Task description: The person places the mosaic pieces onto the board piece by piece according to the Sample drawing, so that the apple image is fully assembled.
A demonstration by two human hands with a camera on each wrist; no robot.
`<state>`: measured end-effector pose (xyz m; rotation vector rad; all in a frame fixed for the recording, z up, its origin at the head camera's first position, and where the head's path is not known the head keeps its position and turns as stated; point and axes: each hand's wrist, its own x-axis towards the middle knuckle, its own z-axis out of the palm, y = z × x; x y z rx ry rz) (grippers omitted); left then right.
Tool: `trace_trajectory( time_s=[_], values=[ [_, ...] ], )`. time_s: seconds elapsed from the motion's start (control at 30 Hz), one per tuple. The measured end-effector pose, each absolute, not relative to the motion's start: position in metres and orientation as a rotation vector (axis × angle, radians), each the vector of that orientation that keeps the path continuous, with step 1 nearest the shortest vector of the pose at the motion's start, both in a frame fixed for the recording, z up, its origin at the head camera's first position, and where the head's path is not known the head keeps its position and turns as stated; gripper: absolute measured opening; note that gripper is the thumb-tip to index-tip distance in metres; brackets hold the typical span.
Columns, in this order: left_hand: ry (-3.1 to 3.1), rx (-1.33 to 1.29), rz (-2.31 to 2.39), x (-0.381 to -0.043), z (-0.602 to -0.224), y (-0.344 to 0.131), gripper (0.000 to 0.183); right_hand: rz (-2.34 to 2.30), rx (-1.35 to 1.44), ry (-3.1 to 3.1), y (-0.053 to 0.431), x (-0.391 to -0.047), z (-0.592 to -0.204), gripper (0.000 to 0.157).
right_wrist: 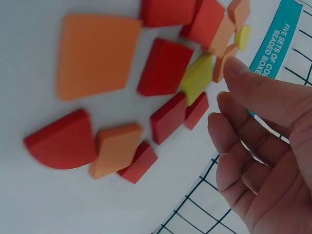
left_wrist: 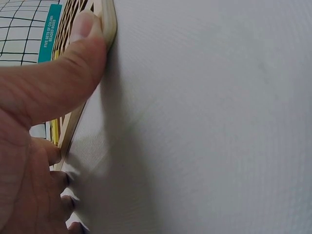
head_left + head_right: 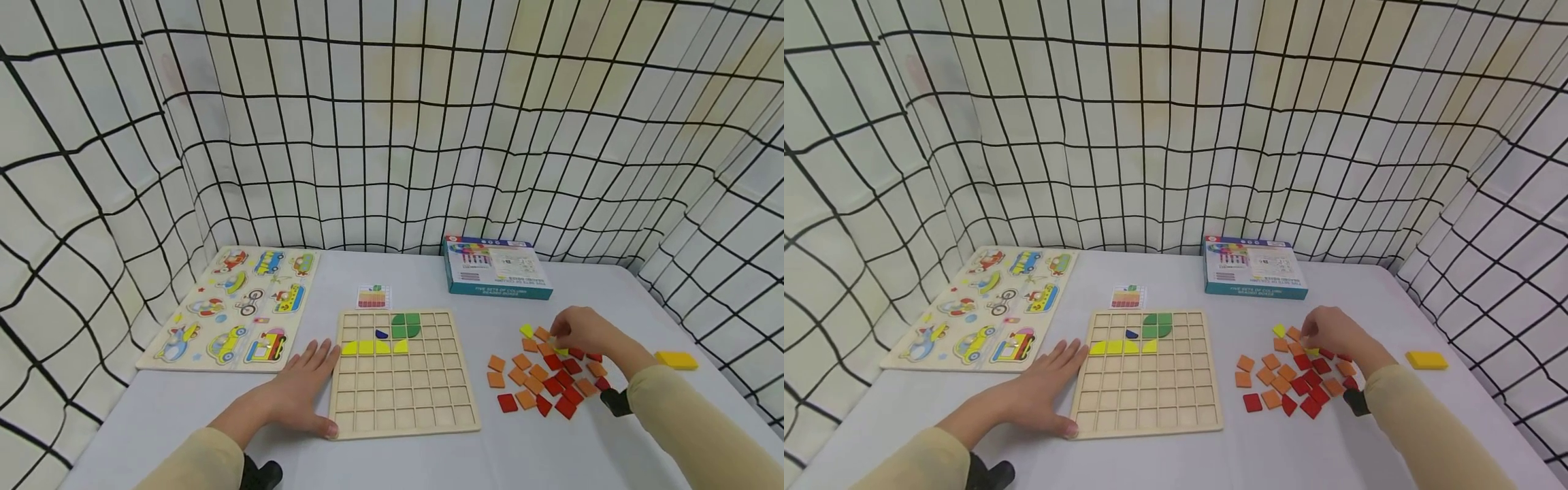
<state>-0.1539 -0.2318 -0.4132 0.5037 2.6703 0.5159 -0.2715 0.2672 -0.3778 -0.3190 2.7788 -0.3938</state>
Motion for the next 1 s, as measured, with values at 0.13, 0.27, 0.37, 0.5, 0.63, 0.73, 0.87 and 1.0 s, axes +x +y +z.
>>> trace_trajectory(
  time_s=[0.13, 0.27, 0.37, 0.5, 0.63, 0.73, 0.87, 1.0],
  values=[
    [2.674, 0.509, 0.521, -0.153, -0.41, -0.232, 0.126, -0.374, -0.277, 2.765, 0.273, -0.268, -0.381, 0.026],
    [2.668, 0.507, 0.521, -0.154, -0.409, -0.231, 0.126, -0.339, -0.249, 2.773, 0.272, -0.265, -0.385, 0.03],
    [2.666, 0.502, 0.517, -0.154, -0.41, -0.231, 0.126, -0.302, -0.242, 2.783, 0.271, -0.264, -0.387, 0.03],
    [2.673, 0.499, 0.507, -0.155, -0.412, -0.231, 0.126, -0.286, -0.226, 2.786, 0.269, -0.264, -0.388, 0.028],
    [2.677, 0.508, 0.518, -0.153, -0.412, -0.231, 0.126, -0.272, -0.232, 2.8, 0.267, -0.263, -0.387, 0.024],
    [2.674, 0.518, 0.532, -0.151, -0.411, -0.232, 0.126, -0.279, -0.255, 2.836, 0.264, -0.26, -0.383, 0.019],
    [2.672, 0.517, 0.543, -0.151, -0.41, -0.232, 0.126, -0.358, -0.309, 2.894, 0.252, -0.26, -0.376, 0.013],
    [2.673, 0.512, 0.552, -0.151, -0.411, -0.232, 0.126, -0.5, -0.403, 2.904, 0.222, -0.262, -0.372, 0.01]
  ],
)
